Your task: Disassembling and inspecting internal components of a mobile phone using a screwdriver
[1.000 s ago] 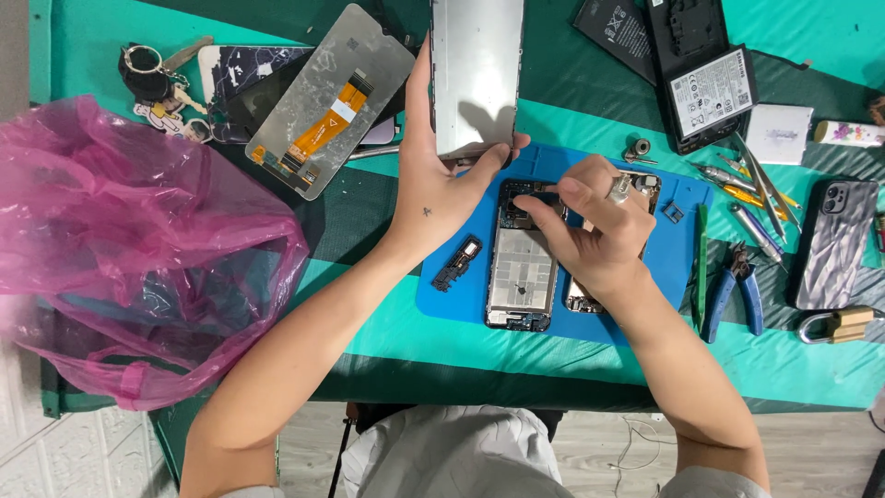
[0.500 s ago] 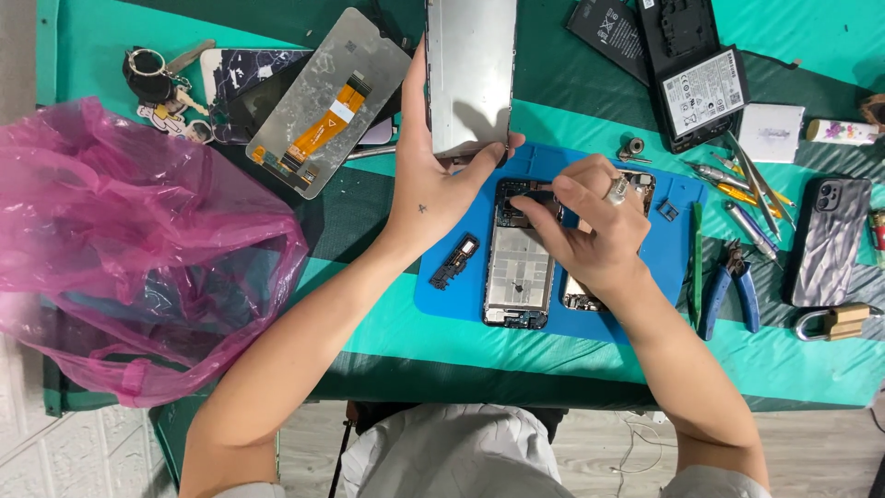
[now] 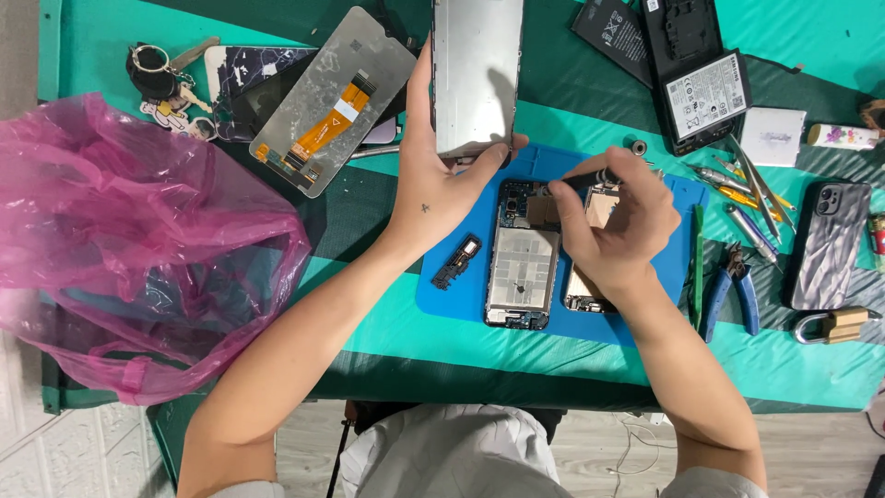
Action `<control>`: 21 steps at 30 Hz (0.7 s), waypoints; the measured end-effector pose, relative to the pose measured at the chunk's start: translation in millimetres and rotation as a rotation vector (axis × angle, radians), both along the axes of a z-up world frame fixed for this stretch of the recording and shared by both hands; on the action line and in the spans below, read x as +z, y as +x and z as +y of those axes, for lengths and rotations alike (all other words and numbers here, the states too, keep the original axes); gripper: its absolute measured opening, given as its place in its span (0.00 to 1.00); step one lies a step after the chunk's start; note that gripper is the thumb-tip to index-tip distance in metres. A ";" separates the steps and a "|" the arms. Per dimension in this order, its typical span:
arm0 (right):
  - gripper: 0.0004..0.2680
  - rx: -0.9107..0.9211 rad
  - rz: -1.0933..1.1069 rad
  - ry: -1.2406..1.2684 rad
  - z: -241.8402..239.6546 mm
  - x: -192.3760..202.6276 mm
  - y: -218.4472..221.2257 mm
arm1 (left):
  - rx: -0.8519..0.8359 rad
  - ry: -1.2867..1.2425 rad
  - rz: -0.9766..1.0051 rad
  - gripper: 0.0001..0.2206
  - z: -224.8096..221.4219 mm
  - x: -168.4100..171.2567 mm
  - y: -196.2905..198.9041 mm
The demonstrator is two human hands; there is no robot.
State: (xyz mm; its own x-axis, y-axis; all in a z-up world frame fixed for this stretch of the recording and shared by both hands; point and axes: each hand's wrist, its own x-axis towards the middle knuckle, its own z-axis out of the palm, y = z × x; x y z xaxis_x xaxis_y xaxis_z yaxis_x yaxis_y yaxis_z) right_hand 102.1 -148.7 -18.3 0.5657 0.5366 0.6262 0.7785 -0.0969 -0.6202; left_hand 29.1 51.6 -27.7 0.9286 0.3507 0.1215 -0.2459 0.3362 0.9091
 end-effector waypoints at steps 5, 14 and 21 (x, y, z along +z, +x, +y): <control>0.19 -0.167 0.089 0.031 -0.5 2.3 -4.5 | -0.003 0.002 -0.009 0.40 0.0 -1.8 0.3; 0.16 -0.270 0.579 0.290 -11.7 21.0 1.2 | -0.115 -0.020 -0.077 0.40 1.0 4.3 -4.0; 0.17 -0.382 1.082 0.566 -42.8 18.3 -25.6 | -0.336 -0.325 -0.001 0.44 -18.1 21.6 -16.5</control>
